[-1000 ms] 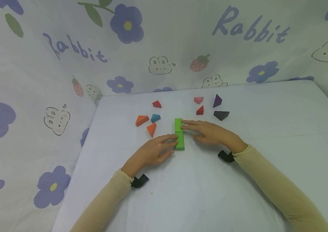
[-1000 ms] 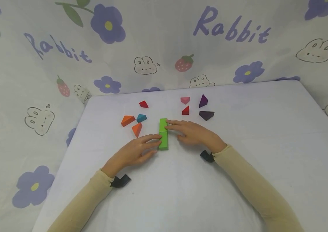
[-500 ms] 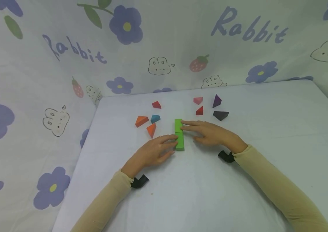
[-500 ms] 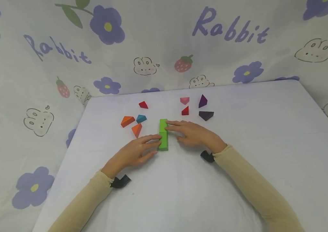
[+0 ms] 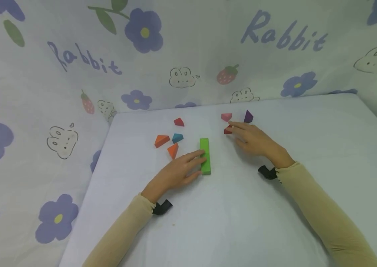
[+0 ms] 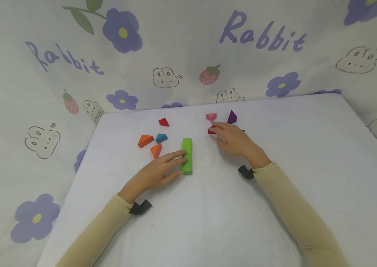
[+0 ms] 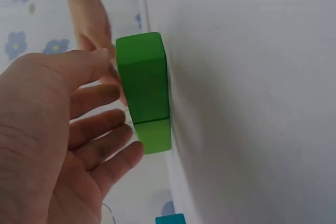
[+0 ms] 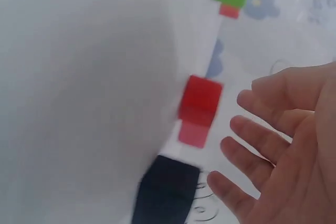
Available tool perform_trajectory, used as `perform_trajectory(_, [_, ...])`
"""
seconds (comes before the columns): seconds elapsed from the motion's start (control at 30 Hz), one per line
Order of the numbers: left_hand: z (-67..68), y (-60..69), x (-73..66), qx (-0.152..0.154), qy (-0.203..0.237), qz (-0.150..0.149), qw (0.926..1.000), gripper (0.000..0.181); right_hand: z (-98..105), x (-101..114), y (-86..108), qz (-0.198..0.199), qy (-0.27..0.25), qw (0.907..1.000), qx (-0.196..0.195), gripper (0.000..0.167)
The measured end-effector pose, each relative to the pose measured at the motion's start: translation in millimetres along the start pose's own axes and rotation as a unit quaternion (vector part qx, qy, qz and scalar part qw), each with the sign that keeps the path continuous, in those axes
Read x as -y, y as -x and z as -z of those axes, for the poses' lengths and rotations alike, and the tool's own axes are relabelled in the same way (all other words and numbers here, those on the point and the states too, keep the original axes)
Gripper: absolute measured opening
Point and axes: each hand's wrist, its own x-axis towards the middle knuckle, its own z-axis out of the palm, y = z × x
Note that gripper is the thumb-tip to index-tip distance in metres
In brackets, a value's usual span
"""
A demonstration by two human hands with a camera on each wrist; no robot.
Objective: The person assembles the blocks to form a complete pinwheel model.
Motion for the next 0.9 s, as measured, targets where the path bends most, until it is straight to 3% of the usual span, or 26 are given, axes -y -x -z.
perform_trajectory(0.2, [-2.1,2.0,-0.9,0.014,-0.003,0.007,0.9999,0.045,-5.8,-10.8,0.8,-0.016,-0.003,0.9996,0.025,0.05])
perform_trajectory(0.43, [-3.6,2.0,-0.3,0.003,-0.012,0.002,0.9999,0.045,-8.0,-8.0,-0.6,0.013,-0.001,0.9999,-0.005,0.045])
perform_trajectory(0.63, [-4.2,1.6,0.2,-0.002,-0.001,0.0,1.0,0.045,-8.4,-9.2,-0.7,-0.015,0.003,0.9998,-0.01,0.042])
perform_trajectory(0.9, [-3.3,0.7,0.6,0.012,0.013,0.02,0.9997,0.046,-15.8,-2.4,-3.4,0.05,0.004,0.9981,-0.035,0.046])
